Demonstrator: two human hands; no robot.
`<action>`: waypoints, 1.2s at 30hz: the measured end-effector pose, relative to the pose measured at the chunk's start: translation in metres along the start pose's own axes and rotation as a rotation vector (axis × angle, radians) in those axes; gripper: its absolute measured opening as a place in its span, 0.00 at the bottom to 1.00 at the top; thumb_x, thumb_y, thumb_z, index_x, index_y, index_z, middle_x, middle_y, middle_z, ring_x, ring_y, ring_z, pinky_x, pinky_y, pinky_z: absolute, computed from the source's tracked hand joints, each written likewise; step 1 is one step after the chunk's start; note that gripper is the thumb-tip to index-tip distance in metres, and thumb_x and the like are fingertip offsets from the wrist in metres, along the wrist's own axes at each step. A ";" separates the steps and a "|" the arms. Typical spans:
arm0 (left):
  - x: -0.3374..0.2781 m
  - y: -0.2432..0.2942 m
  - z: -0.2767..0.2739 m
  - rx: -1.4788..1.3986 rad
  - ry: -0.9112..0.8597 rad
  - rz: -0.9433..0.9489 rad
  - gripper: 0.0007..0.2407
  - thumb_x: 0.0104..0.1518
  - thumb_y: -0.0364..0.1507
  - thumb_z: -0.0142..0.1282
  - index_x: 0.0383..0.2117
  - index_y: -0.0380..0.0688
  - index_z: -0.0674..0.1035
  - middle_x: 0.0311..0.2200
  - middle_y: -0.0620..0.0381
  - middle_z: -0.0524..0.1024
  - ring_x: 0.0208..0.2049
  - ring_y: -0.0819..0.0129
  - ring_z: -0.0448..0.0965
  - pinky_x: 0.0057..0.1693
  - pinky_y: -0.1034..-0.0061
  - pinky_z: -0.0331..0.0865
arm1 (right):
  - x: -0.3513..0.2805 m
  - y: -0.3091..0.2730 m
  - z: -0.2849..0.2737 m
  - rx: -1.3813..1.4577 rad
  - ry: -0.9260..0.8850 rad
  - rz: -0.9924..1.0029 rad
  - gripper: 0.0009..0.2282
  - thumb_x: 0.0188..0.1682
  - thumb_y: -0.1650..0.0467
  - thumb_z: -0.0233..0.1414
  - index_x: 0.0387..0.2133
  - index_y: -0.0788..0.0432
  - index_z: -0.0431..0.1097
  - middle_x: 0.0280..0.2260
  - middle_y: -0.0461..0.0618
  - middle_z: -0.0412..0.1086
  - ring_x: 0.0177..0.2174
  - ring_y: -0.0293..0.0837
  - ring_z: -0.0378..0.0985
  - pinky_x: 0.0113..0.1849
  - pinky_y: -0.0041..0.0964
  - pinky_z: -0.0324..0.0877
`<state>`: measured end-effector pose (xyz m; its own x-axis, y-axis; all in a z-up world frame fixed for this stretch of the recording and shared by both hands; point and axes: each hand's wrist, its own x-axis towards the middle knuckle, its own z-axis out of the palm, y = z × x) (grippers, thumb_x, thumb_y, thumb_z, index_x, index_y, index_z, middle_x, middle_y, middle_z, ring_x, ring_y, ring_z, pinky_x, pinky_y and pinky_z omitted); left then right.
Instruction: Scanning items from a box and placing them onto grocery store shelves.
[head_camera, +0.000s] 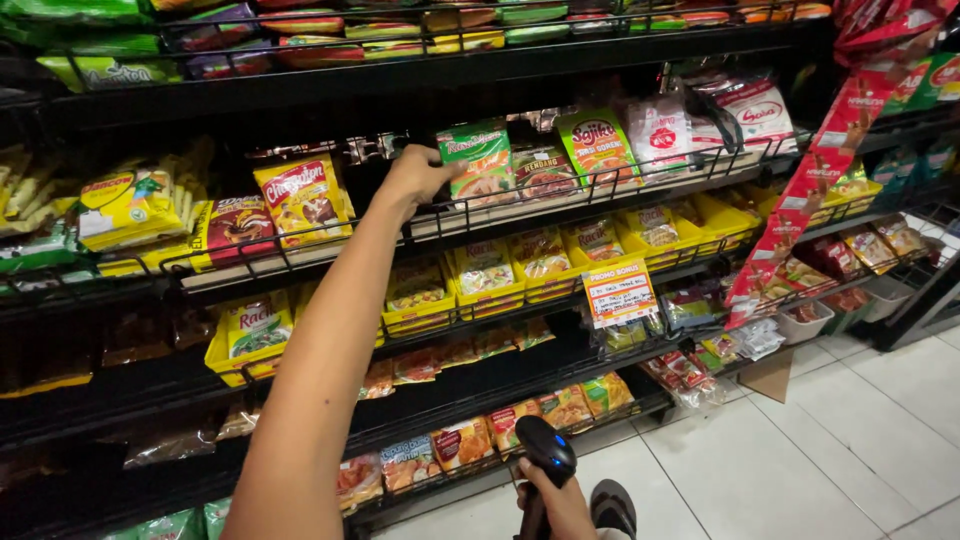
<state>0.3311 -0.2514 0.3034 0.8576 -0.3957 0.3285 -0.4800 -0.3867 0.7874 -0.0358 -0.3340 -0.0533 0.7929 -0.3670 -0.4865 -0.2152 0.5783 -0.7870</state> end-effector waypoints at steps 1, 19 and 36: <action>0.002 0.000 0.002 -0.002 0.002 0.000 0.23 0.52 0.43 0.69 0.43 0.35 0.79 0.34 0.47 0.81 0.29 0.66 0.81 0.37 0.67 0.75 | 0.004 0.003 -0.002 -0.002 0.000 -0.001 0.16 0.45 0.68 0.62 0.43 0.64 0.71 0.24 0.53 0.70 0.22 0.44 0.72 0.26 0.39 0.67; -0.154 0.040 -0.018 0.114 0.647 0.539 0.16 0.66 0.31 0.55 0.54 0.32 0.70 0.46 0.40 0.74 0.49 0.46 0.75 0.58 0.58 0.68 | -0.032 -0.011 0.002 0.064 -0.071 -0.070 0.14 0.45 0.69 0.61 0.41 0.61 0.70 0.27 0.48 0.69 0.26 0.42 0.71 0.28 0.37 0.66; -0.676 -0.366 -0.087 0.279 0.633 -0.514 0.10 0.62 0.25 0.54 0.48 0.41 0.76 0.37 0.47 0.81 0.37 0.57 0.82 0.42 0.66 0.75 | -0.045 -0.010 -0.002 -0.063 -0.120 -0.123 0.14 0.49 0.69 0.57 0.47 0.58 0.68 0.33 0.48 0.72 0.28 0.42 0.73 0.31 0.38 0.70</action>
<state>-0.0570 0.2302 -0.1614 0.8824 0.3917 0.2608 0.0393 -0.6137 0.7886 -0.0707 -0.3248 -0.0239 0.8769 -0.3404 -0.3393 -0.1445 0.4865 -0.8616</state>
